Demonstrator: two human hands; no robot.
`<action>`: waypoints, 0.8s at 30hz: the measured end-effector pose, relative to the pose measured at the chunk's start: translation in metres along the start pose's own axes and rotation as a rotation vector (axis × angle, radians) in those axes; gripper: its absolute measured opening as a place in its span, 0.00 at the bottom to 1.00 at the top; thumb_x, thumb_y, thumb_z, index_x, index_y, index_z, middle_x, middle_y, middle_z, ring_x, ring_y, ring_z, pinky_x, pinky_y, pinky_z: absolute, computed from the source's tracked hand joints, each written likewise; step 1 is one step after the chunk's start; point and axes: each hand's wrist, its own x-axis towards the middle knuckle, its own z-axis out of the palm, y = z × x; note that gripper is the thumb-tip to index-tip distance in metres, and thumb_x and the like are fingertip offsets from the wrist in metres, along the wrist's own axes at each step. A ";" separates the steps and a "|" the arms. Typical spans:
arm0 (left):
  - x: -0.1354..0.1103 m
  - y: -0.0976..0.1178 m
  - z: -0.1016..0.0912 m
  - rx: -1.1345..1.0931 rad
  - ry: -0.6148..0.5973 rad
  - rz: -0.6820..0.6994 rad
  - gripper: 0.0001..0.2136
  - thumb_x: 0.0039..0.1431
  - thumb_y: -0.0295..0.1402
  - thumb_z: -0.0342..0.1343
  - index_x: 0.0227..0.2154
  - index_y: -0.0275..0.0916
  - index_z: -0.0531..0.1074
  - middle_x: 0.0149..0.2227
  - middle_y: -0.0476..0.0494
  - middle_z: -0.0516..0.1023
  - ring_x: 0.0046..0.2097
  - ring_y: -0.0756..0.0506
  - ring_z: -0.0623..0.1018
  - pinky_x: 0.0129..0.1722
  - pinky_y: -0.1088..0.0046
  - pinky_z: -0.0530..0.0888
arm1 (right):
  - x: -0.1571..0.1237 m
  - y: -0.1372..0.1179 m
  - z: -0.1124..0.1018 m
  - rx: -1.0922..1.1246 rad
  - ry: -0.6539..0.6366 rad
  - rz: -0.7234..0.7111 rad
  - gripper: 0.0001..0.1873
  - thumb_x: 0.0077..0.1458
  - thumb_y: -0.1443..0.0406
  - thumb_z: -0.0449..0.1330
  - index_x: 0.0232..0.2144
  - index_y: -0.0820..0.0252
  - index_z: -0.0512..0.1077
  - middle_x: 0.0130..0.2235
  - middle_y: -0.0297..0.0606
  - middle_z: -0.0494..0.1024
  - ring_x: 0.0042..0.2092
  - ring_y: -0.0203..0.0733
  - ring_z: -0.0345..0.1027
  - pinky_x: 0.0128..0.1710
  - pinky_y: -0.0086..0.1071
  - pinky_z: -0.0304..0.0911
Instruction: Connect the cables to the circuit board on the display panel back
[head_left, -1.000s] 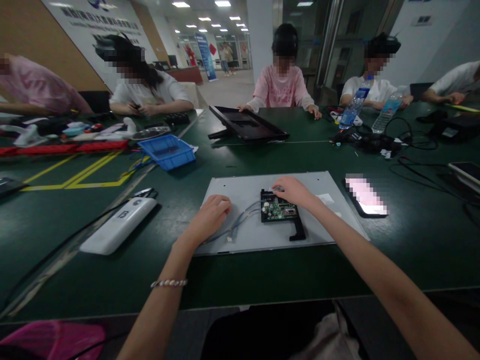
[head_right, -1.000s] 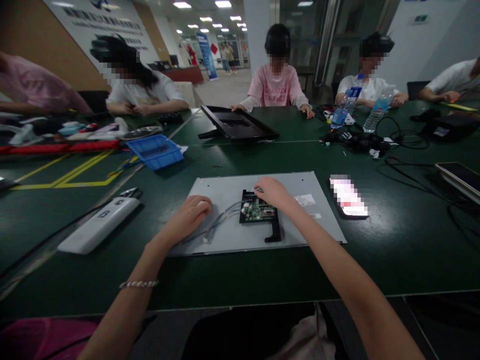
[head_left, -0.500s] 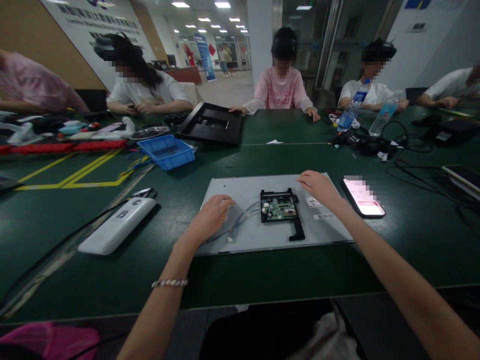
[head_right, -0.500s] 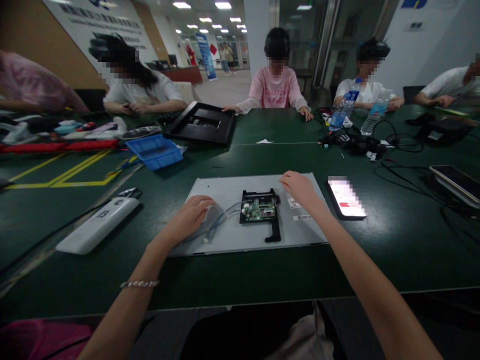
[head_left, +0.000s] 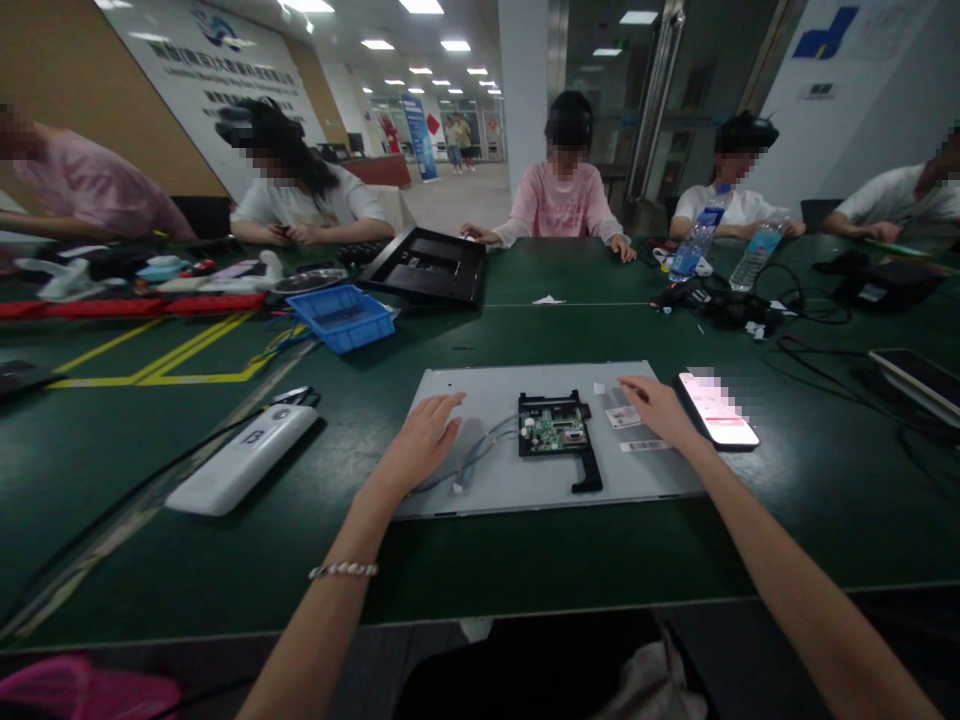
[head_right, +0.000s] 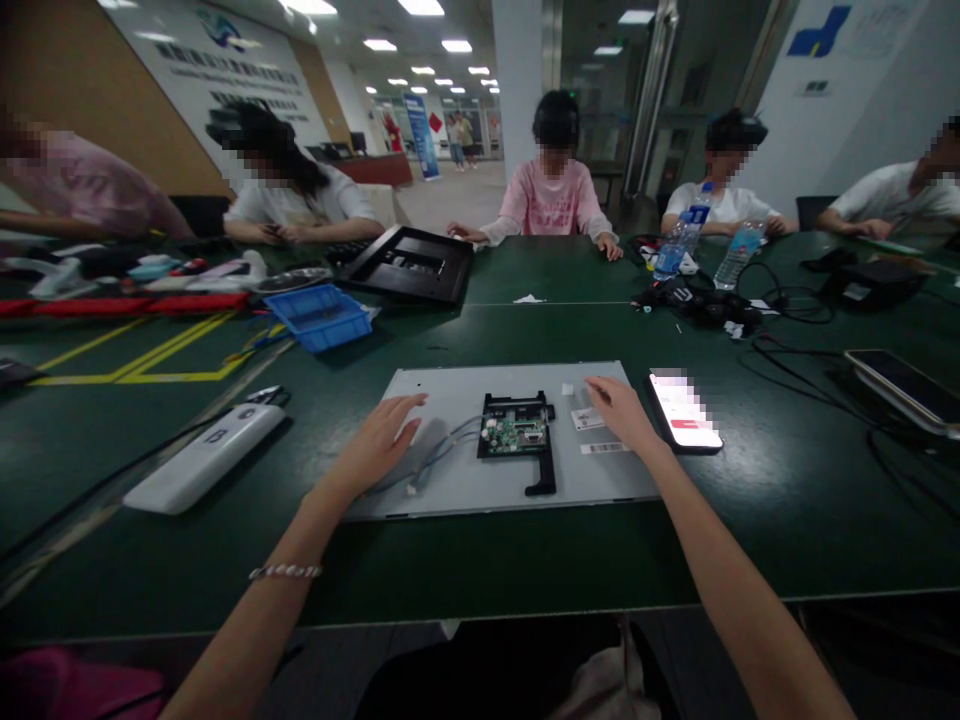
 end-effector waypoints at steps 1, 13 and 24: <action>0.001 0.002 0.000 0.018 0.009 -0.002 0.19 0.64 0.32 0.40 0.57 0.36 0.57 0.53 0.38 0.66 0.56 0.42 0.64 0.57 0.58 0.59 | 0.000 0.000 0.000 0.005 -0.001 0.002 0.18 0.59 0.61 0.49 0.48 0.57 0.70 0.49 0.42 0.74 0.47 0.42 0.68 0.48 0.38 0.63; 0.065 0.052 0.014 -0.075 -0.072 0.083 0.28 0.62 0.42 0.46 0.62 0.39 0.46 0.61 0.35 0.55 0.62 0.38 0.57 0.59 0.57 0.56 | 0.002 0.002 0.009 -0.041 -0.023 -0.025 0.18 0.59 0.61 0.49 0.50 0.55 0.68 0.48 0.43 0.73 0.49 0.46 0.67 0.50 0.43 0.61; 0.053 0.055 0.037 -0.282 -0.197 0.022 0.38 0.58 0.51 0.49 0.64 0.41 0.39 0.66 0.37 0.43 0.65 0.38 0.50 0.62 0.57 0.54 | 0.005 -0.004 0.004 -0.132 -0.052 -0.078 0.19 0.60 0.61 0.49 0.51 0.57 0.68 0.50 0.44 0.72 0.51 0.45 0.65 0.52 0.42 0.60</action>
